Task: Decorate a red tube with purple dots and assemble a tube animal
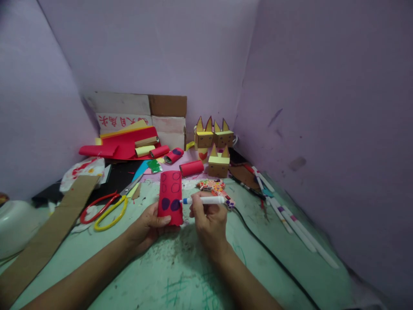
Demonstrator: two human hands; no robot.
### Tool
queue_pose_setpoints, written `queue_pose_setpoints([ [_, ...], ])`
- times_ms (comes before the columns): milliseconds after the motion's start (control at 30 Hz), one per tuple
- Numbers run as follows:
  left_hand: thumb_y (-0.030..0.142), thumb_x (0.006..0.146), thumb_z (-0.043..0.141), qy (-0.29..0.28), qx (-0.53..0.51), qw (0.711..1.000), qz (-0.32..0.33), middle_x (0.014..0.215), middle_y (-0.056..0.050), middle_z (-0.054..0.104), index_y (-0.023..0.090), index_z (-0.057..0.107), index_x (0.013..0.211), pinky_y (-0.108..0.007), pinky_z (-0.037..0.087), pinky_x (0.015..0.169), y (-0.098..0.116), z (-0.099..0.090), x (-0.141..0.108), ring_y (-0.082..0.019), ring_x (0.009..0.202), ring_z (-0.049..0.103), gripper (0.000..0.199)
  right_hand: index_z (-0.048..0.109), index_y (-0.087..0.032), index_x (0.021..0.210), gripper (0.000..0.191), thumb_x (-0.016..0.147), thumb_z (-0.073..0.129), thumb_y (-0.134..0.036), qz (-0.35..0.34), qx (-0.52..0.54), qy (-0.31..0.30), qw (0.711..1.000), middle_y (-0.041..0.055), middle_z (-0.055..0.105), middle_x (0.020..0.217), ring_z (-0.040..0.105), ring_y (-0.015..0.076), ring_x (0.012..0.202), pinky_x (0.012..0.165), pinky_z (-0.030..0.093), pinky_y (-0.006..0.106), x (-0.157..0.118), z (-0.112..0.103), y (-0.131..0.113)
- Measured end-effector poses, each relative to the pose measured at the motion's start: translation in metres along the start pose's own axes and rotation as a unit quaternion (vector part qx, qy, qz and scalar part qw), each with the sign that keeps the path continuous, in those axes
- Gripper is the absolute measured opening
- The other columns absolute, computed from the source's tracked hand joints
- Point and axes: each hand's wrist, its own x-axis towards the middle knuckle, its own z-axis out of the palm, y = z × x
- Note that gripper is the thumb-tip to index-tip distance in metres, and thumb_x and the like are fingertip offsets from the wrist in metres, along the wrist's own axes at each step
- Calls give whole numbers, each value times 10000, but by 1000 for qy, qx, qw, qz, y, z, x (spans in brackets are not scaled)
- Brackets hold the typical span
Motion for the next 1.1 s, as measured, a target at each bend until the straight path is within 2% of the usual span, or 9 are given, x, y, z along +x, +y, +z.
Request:
queue_pose_setpoints([
  [433, 204, 428, 923, 10, 11, 1000, 4, 833, -67, 712, 121, 667, 958, -300, 561, 633, 1, 4, -2, -188, 717, 651, 595, 641, -180, 768, 228, 891, 577, -361, -21, 12, -18, 1000, -21, 613, 511, 596, 138, 443, 453, 504, 258, -1, 1, -4],
  [600, 214, 414, 923, 11, 8, 1000, 1, 832, -70, 717, 115, 663, 967, -300, 566, 626, 1, 4, -1, -188, 715, 651, 619, 653, -181, 762, 235, 883, 609, -378, 1, 76, -23, 997, -20, 616, 542, 590, 130, 453, 441, 496, 248, -2, 1, -4],
  [700, 212, 438, 911, 8, 10, 1000, -5, 824, -73, 717, 118, 659, 957, -310, 567, 636, 1, 2, -1, -199, 721, 663, 585, 684, -182, 891, 241, 867, 628, -415, 47, 127, 24, 990, -12, 660, 611, 605, 129, 477, 466, 522, 256, 1, 1, -3],
  [800, 194, 454, 894, 0, 13, 1000, -7, 823, -73, 713, 123, 661, 955, -327, 567, 644, 0, 0, -1, -210, 721, 670, 556, 668, -197, 1013, 305, 816, 687, -429, 119, 156, 65, 978, 14, 723, 747, 685, 160, 651, 650, 593, 318, 8, 0, 1],
  [867, 188, 466, 877, -11, 14, 1000, -8, 843, -80, 714, 127, 664, 970, -341, 568, 646, -1, 0, -2, -214, 724, 669, 550, 657, -206, 1024, 355, 750, 751, -411, 164, 173, 51, 970, 40, 747, 866, 715, 196, 821, 795, 588, 370, 11, 0, 5],
  [933, 202, 491, 858, -26, 16, 999, -14, 861, -93, 720, 129, 666, 980, -348, 567, 646, -2, 0, -3, -217, 724, 670, 530, 647, -214, 1010, 398, 689, 802, -393, 203, 196, 12, 959, 62, 751, 957, 711, 227, 929, 855, 567, 395, 13, 2, 9],
  [1033, 190, 498, 821, -62, 19, 998, -22, 854, -103, 733, 123, 667, 980, -319, 554, 634, -2, 1, -4, -210, 706, 675, 510, 630, -224, 1002, 438, 654, 829, -401, 258, 247, -36, 933, 65, 742, 1005, 705, 229, 914, 771, 571, 353, 14, 5, 10],
  [1100, 142, 458, 779, -95, 17, 995, -32, 813, -96, 738, 112, 674, 948, -285, 539, 609, -3, 2, -5, -193, 668, 669, 502, 624, -231, 1010, 454, 649, 833, -410, 285, 296, -46, 911, 36, 737, 961, 694, 195, 806, 649, 554, 288, 14, 5, 7],
])
